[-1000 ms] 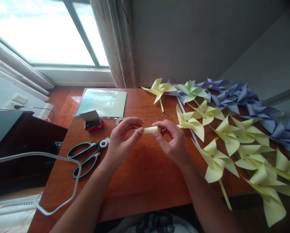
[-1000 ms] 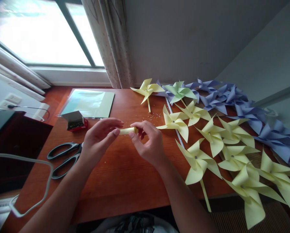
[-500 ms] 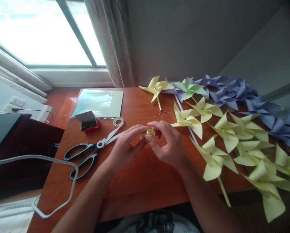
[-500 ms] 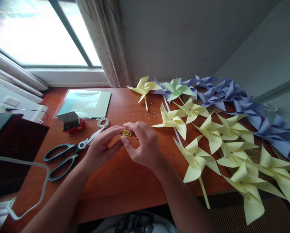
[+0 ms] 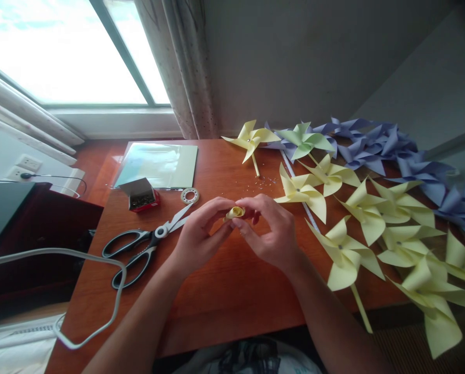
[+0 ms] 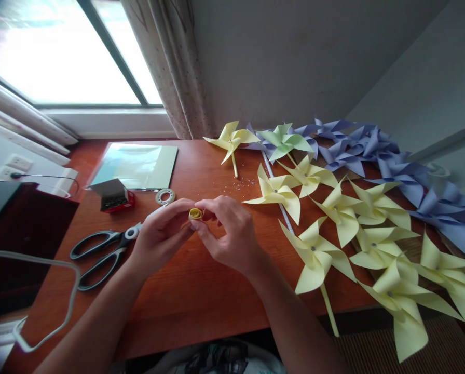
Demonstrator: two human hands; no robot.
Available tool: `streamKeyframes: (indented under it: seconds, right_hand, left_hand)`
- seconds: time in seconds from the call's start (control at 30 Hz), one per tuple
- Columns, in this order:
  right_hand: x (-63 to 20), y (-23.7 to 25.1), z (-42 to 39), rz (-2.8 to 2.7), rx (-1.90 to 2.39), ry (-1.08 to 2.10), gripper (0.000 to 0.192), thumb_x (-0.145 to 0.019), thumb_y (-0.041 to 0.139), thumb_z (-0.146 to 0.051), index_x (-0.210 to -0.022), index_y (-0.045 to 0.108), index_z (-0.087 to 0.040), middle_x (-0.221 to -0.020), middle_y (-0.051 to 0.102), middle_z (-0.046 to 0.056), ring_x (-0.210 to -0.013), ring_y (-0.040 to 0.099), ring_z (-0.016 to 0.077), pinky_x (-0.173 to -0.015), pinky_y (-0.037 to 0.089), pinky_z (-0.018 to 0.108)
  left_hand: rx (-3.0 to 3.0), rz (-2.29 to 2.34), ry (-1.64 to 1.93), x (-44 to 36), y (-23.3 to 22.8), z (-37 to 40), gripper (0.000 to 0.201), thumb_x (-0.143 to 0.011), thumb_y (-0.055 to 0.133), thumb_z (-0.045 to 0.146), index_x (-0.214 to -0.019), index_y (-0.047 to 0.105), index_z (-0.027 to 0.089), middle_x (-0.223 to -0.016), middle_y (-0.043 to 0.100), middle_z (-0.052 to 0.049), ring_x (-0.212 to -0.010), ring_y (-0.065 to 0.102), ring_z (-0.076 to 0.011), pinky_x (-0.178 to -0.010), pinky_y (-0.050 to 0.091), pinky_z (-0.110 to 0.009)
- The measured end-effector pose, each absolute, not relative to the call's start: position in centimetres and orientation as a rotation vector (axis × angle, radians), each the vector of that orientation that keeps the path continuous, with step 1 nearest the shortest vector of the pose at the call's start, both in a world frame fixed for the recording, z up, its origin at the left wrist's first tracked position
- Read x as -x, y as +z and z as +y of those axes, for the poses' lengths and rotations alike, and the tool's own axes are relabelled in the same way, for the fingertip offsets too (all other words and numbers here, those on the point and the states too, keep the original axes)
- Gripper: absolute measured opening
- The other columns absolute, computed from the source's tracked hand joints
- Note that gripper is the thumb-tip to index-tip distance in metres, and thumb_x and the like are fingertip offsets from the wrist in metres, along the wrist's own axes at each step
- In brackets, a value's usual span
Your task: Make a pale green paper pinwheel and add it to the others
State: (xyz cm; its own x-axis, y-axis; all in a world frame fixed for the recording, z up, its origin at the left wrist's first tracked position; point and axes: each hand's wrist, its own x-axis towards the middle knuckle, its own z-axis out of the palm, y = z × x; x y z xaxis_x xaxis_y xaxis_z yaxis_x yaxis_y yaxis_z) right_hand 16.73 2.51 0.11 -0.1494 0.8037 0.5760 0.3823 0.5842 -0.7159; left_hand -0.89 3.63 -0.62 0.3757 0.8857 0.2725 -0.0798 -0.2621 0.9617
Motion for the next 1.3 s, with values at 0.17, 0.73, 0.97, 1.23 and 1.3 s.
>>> streamKeyframes:
  seconds: [0.17,0.73,0.97,1.23,1.3]
  right_hand:
    - [-16.7,0.2,2.4,-1.702,1.049,0.595,0.011,-0.090,0.070,-0.022,-0.098,0.063,-0.025,-0.083,0.069,0.000,-0.070,0.061,0.0141,-0.063,0.052,0.029]
    - [-16.7,0.3,2.6,-1.465,1.067,0.964,0.009,-0.087,0.072,-0.022,-0.083,0.064,-0.023,-0.076,0.067,-0.001,-0.070,0.064,0.0146,-0.064,0.053,0.029]
    - [-16.7,0.2,2.7,-1.453,1.068,1.009,0.005,-0.087,0.072,-0.023,-0.086,0.067,-0.022,-0.078,0.069,0.000,-0.073,0.065,0.0155,-0.067,0.055,0.029]
    - [-16.8,0.6,2.5,-1.474,1.068,1.085,0.011,-0.088,0.072,-0.029,-0.082,0.066,-0.022,-0.078,0.068,0.001,-0.072,0.065,0.0161,-0.067,0.057,0.030]
    - [-16.8,0.6,2.6,-1.480,1.062,1.095,0.010,-0.087,0.073,-0.027,-0.082,0.065,-0.021,-0.078,0.068,0.000,-0.071,0.065,0.0158,-0.067,0.057,0.030]
  left_hand:
    - [-1.474,0.775,1.104,0.7,-0.5,3.4,0.019,-0.092,0.070,0.021,-0.110,0.069,0.018,-0.102,0.067,-0.010,-0.095,0.065,-0.0203,-0.085,0.054,-0.030]
    - [-1.200,0.757,1.089,-0.3,-0.3,2.9,0.022,-0.091,0.072,0.029,-0.107,0.063,0.018,-0.089,0.060,-0.003,-0.072,0.052,-0.0116,-0.064,0.046,-0.023]
    - [-1.023,0.774,1.021,0.0,0.0,2.9,0.026,-0.087,0.076,0.032,-0.106,0.066,0.017,-0.081,0.058,-0.002,-0.067,0.047,-0.0105,-0.057,0.037,-0.022]
    - [-0.858,0.791,0.942,0.2,0.3,2.8,0.028,-0.083,0.079,0.036,-0.098,0.063,0.018,-0.074,0.054,0.001,-0.058,0.042,-0.0072,-0.049,0.026,-0.020]
    - [-0.848,0.780,0.942,0.1,0.4,2.8,0.028,-0.082,0.080,0.034,-0.096,0.062,0.018,-0.072,0.052,0.002,-0.056,0.039,-0.0064,-0.048,0.024,-0.019]
